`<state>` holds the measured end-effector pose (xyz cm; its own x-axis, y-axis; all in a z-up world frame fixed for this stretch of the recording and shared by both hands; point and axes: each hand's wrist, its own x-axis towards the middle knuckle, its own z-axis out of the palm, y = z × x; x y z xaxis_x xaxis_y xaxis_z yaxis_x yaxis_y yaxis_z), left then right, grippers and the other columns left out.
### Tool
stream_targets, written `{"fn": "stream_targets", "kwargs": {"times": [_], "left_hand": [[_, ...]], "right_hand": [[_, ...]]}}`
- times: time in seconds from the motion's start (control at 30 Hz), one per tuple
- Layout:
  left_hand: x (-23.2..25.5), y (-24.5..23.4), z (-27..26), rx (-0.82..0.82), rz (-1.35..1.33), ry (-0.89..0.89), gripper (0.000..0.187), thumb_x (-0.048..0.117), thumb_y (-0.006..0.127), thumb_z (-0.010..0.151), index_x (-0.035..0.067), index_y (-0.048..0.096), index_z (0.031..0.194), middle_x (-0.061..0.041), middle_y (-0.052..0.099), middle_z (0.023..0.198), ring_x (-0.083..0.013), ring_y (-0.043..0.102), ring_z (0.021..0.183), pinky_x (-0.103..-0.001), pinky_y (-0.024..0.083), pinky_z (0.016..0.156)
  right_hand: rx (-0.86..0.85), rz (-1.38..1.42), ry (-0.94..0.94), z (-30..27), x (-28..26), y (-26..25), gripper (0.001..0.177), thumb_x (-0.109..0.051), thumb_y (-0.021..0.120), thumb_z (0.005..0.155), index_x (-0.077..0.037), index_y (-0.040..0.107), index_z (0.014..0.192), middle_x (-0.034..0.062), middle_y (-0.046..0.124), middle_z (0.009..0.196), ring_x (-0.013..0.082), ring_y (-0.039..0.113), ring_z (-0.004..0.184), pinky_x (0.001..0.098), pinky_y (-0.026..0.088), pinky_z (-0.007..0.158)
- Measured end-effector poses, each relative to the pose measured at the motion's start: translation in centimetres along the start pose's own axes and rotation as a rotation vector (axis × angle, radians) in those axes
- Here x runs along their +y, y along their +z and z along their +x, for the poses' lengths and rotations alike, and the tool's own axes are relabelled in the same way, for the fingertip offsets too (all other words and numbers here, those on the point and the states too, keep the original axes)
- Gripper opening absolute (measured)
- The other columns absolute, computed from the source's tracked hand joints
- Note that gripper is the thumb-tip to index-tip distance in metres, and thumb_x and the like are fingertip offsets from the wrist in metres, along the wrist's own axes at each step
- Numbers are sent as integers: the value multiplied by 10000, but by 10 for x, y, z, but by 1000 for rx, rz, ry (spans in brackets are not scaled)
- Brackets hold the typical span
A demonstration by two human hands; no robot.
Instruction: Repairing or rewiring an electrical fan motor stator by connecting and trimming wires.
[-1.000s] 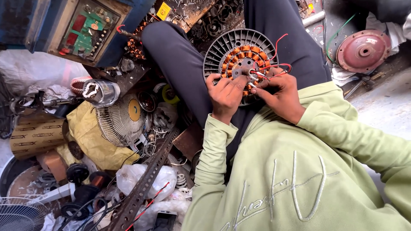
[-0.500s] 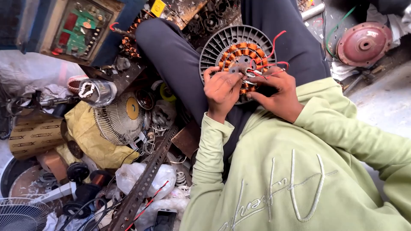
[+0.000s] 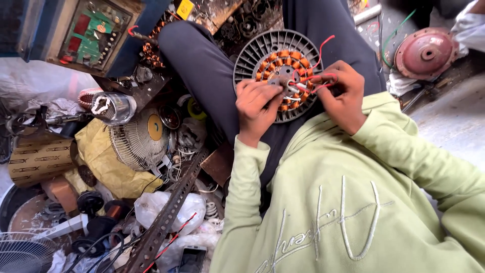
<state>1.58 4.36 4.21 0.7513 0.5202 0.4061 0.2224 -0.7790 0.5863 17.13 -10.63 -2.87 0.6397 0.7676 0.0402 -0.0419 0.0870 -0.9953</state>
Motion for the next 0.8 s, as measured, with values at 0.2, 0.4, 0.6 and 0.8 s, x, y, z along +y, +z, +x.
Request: {"fn": "stream_targets", "kwargs": {"times": [0.2, 0.4, 0.6, 0.8], "left_hand": [[28, -27, 13, 55, -55, -126, 197, 42, 717, 969, 97, 711, 1157, -73, 744, 1142, -276, 658, 1096, -377, 488, 1038], [42, -25, 44, -139, -199, -47, 402, 124, 664, 1036, 72, 574, 1425, 16, 762, 1110, -211, 678, 1104, -359, 419, 1034], [44, -23, 62, -273, -242, -81, 508, 184, 767, 943, 96, 592, 1412, 39, 702, 922, -167, 648, 907, -401, 441, 1078], [45, -16, 58, -112, 24, 57, 460, 124, 756, 946, 100, 612, 1383, 30, 720, 924, -187, 639, 888, -412, 404, 990]], "right_hand": [[-198, -145, 4, 14, -26, 5, 209, -48, 774, 907, -29, 762, 1114, 94, 649, 932, 130, 582, 737, 266, 443, 624], [-207, -220, -236, 16, -21, 10, 170, -59, 794, 895, -1, 739, 1045, 77, 654, 991, 140, 621, 888, 276, 500, 764], [-172, -29, 19, 8, 4, 10, 149, -75, 786, 933, 18, 714, 1025, 55, 639, 1015, 99, 570, 817, 248, 467, 709], [-176, -82, -126, 14, -4, 10, 115, -58, 793, 927, 16, 733, 991, 55, 679, 982, 126, 579, 863, 254, 470, 729]]}}
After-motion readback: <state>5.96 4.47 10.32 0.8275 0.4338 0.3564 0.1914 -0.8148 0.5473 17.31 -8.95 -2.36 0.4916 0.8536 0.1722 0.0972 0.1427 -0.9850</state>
